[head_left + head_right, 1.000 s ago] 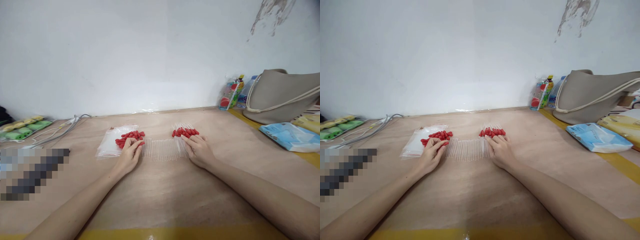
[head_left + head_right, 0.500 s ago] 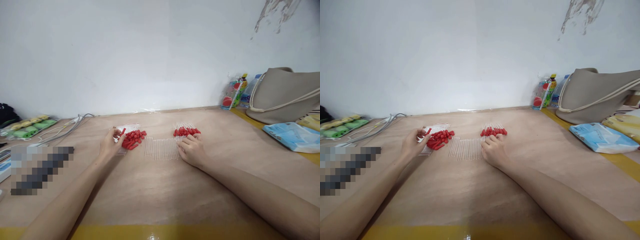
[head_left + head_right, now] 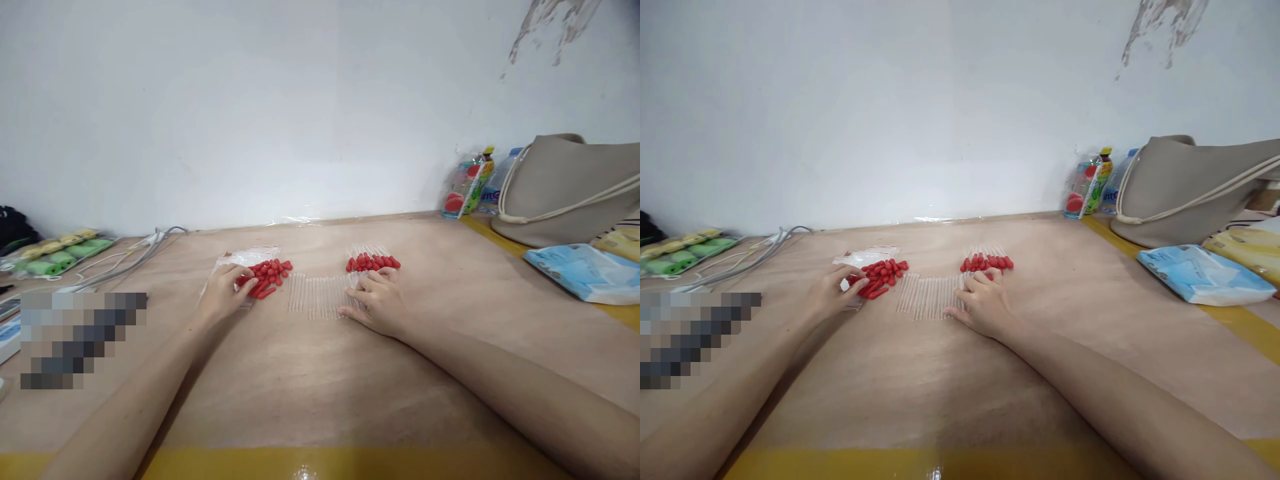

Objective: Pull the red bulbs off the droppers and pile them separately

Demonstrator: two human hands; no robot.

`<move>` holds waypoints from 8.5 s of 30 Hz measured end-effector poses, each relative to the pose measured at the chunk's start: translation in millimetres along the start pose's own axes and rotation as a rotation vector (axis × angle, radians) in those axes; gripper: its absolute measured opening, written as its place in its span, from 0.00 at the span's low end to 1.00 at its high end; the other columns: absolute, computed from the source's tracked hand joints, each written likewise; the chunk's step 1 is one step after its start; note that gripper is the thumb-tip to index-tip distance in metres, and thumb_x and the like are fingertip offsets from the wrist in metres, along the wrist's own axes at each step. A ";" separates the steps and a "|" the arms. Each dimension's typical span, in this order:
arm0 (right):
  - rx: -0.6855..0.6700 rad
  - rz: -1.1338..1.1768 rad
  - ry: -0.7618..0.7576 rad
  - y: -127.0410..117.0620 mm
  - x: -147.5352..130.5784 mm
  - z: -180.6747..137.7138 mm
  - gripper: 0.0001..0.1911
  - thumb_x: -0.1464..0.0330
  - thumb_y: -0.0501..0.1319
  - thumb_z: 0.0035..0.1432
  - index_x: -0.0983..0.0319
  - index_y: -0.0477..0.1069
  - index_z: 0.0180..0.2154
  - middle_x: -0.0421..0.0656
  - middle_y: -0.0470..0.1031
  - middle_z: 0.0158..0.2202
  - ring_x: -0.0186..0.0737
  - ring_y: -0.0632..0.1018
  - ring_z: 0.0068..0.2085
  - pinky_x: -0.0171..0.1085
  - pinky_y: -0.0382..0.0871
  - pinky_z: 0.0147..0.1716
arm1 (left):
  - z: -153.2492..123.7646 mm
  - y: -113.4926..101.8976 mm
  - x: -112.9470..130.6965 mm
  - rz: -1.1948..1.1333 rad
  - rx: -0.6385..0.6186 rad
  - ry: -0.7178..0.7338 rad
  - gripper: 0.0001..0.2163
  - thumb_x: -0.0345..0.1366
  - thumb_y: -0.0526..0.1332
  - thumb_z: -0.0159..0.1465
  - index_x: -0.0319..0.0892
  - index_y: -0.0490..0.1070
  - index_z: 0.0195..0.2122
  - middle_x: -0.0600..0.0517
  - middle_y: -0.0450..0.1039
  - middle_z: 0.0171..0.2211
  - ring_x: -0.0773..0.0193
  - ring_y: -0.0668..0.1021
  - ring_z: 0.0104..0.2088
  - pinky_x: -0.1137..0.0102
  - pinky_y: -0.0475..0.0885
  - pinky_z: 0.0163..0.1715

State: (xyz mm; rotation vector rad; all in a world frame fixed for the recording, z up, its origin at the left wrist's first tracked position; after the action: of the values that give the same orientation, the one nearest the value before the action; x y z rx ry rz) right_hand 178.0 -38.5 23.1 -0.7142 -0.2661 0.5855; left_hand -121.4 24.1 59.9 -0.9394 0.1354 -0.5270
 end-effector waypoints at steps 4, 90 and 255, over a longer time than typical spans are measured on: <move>-0.105 -0.011 0.006 1.1 0.1 2.0 0.25 0.48 0.55 0.51 0.61 0.74 0.36 0.44 0.70 0.28 0.39 0.66 0.33 0.45 0.51 0.42 | 0.1 -9.8 10.0 0.012 0.226 -0.023 0.07 0.41 0.57 0.58 0.43 0.69 0.30 0.51 0.71 0.32 0.60 0.72 0.38 0.66 0.67 0.41; 0.227 -0.054 -0.392 -49.5 -11.5 -22.5 0.08 0.73 0.57 0.56 0.56 0.70 0.37 0.33 0.75 0.29 0.28 0.71 0.31 0.37 0.55 0.35 | -38.4 23.6 128.4 -0.109 0.104 0.520 0.05 0.28 0.53 0.62 0.39 0.67 0.34 0.51 0.69 0.26 0.66 0.67 0.28 0.68 0.63 0.30; -0.158 0.483 0.928 4.7 106.1 -33.7 0.11 0.62 0.58 0.47 0.62 0.74 0.27 0.41 0.74 0.19 0.36 0.74 0.22 0.33 0.65 0.21 | -12.3 52.6 102.4 -0.200 -0.442 0.304 0.24 0.49 0.53 0.60 0.48 0.57 0.57 0.45 0.56 0.58 0.55 0.59 0.59 0.49 0.50 0.57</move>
State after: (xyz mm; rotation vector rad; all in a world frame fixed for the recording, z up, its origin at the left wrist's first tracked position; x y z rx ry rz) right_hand 276.1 8.6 -1.2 -1.1384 0.7478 0.6285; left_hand -17.2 -9.8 22.4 -1.3068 0.4490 -0.8450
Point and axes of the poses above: each hand's wrist, its own z-axis towards the middle knuckle, its own y-axis out of the palm, x = y × z, the point moved 4 cm from there along z, towards the middle knuckle
